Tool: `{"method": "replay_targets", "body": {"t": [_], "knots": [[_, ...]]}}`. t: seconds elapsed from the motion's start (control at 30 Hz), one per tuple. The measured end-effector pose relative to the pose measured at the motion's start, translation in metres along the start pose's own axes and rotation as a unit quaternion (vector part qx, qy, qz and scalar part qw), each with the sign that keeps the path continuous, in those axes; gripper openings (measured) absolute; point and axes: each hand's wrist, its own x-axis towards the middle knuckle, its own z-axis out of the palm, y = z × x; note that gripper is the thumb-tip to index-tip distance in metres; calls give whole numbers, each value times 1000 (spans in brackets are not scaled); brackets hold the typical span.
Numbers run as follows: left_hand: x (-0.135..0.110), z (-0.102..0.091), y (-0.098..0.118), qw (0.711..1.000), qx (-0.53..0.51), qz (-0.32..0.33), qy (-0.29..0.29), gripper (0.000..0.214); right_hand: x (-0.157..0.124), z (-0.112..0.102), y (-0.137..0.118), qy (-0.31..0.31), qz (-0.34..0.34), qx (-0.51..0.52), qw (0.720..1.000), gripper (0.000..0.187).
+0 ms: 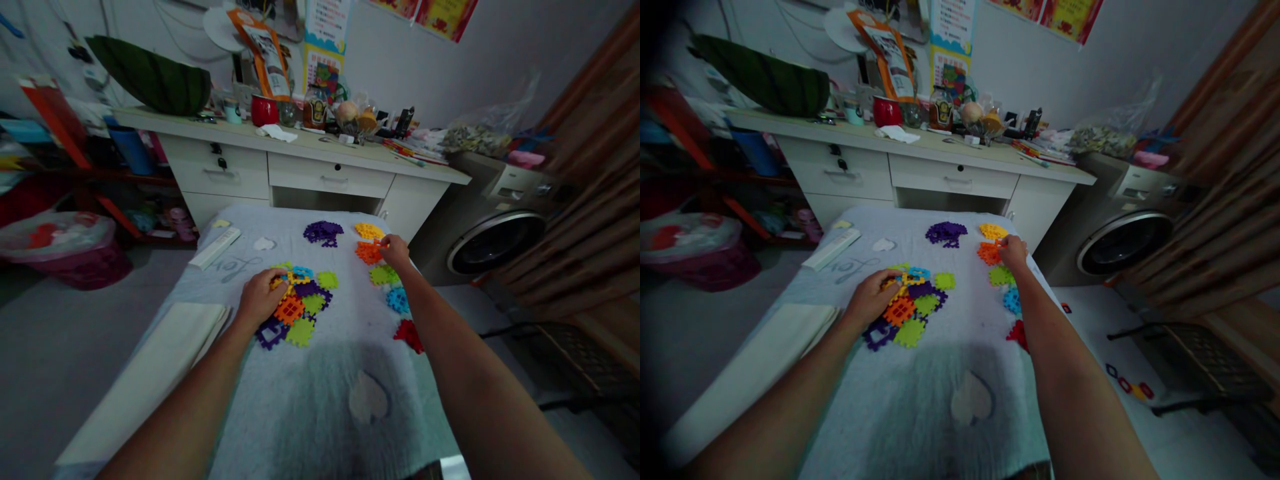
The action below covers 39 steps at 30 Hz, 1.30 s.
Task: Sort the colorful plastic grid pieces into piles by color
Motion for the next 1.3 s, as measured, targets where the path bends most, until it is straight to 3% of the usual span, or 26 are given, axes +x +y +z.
{"method": "replay_targets", "body": {"t": [0.17, 0.3, 0.43, 0.57, 0.63, 0.73, 1.07, 1.2, 1.3], "knots": [[0, -1, 2, 1000, 5, 0, -3, 41, 9, 9, 8, -14, 37, 8, 999, 32], [0, -2, 3, 1000, 7, 1, 0, 40, -1, 9, 0, 13, 20, 22, 999, 36], [0, -1, 2, 1000, 5, 1, 2, 39, -30, 9, -23, 22, -93, 54, 994, 30], [0, -1, 3, 1000, -2, 3, 4, 38, -77, 22, -49, -113, -278, 85, 950, 29], [-1, -2, 4, 1000, -3, 0, 3, 38, -98, 31, -58, -166, -308, 72, 934, 45], [-2, -3, 5, 1000, -2, -3, -1, 39, -118, 42, -66, -182, -290, 58, 938, 56], [-2, -2, 5, 1000, -2, 4, 3, 38, -124, 40, -61, -116, -312, 94, 938, 20], [-2, -3, 6, 1000, 2, -4, 0, 37, -124, 35, -59, -74, -276, 121, 950, 27], [-2, -3, 6, 1000, -2, -3, 0, 38, -122, 32, -57, -75, -236, 167, 954, 24]]}}
